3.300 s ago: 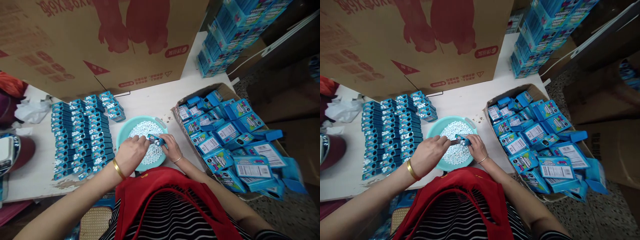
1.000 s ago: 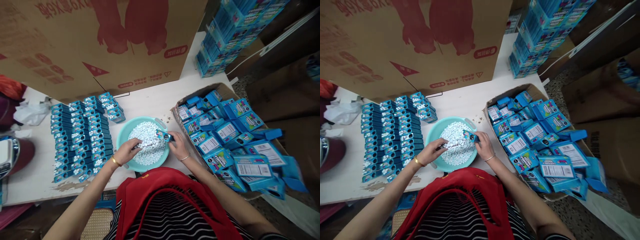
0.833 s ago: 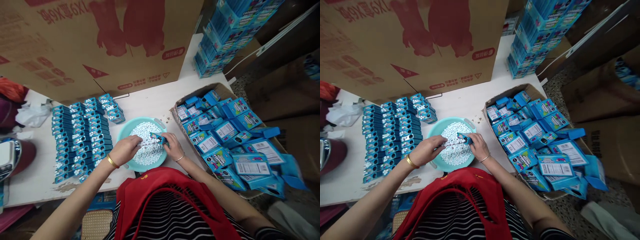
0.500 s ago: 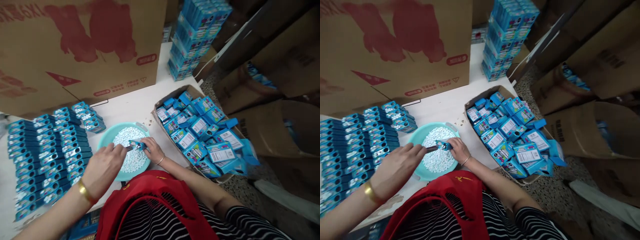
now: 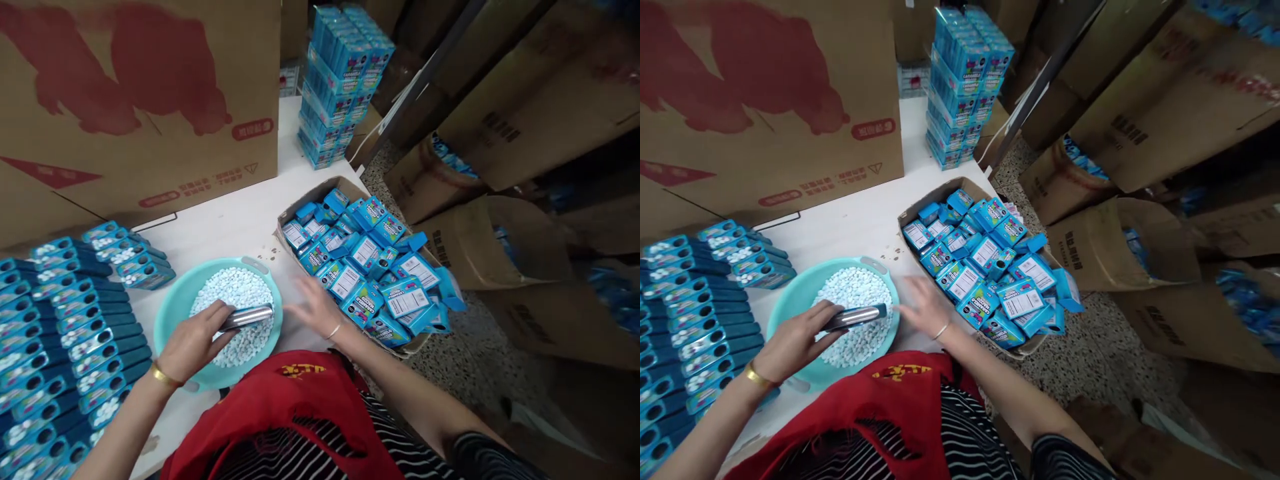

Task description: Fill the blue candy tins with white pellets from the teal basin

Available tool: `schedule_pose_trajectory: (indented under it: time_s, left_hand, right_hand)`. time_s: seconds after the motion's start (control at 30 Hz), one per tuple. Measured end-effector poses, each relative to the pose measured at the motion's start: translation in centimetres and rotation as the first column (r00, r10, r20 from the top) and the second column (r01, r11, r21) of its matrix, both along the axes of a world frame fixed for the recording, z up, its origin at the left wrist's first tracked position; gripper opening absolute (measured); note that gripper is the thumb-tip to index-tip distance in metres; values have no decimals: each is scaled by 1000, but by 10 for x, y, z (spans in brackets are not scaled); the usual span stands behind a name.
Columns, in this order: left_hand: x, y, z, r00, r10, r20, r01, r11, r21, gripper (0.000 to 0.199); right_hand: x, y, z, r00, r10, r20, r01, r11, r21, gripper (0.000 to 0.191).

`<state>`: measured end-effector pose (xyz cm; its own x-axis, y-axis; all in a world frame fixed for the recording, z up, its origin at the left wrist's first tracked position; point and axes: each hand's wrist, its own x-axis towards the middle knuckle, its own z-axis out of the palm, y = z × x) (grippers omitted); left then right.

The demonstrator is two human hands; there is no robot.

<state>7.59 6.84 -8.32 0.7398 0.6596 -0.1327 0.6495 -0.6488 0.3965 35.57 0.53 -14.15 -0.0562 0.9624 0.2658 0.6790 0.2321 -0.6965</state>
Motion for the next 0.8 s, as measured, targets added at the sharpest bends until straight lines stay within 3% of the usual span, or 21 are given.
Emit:
schedule_pose_trajectory:
  time_s: [0.07,0.1,0.13,0.23,0.33,0.4,0.5,0.6,0.7,0.8]
  left_hand:
    - [-15,1,6,996,87,9,-87,996,21,30]
    - [-24,2,10,991,136,9,-136,990,31,31]
    - [-33,4,14,983,184,8,-185,982,42,31]
    - [-62,9,23,956,293,-15,-292,954,64,30]
    - [-90,19,22,930,365,-43,-360,927,104,29]
    - [-110,29,15,903,427,-43,-416,895,159,29]
    - [-137,47,1,837,547,-19,-527,814,245,31]
    - [-156,64,-18,779,626,-45,-593,758,270,30]
    - [-165,77,-42,775,616,-139,-590,785,190,27]
    - [-162,85,-68,777,603,-182,-593,798,112,25]
  right_hand:
    - [47,-14,8,952,-220,213,232,972,-33,49]
    - [68,-23,11,914,-238,329,273,960,-65,49]
    - [86,-34,12,884,-187,428,255,961,-107,50]
    - [116,-61,6,767,229,599,-53,953,-297,59]
    - [121,-68,-11,635,375,675,-121,912,-393,60]
    - [123,-60,-20,604,427,673,-136,887,-441,56]
    - [134,-40,-20,675,428,601,-130,871,-474,41]
    - [141,-23,-4,855,287,432,-84,898,-431,35]
    - [122,-13,20,978,105,180,-31,927,-373,52]
    - [76,-9,36,997,-26,-79,-12,894,-448,59]
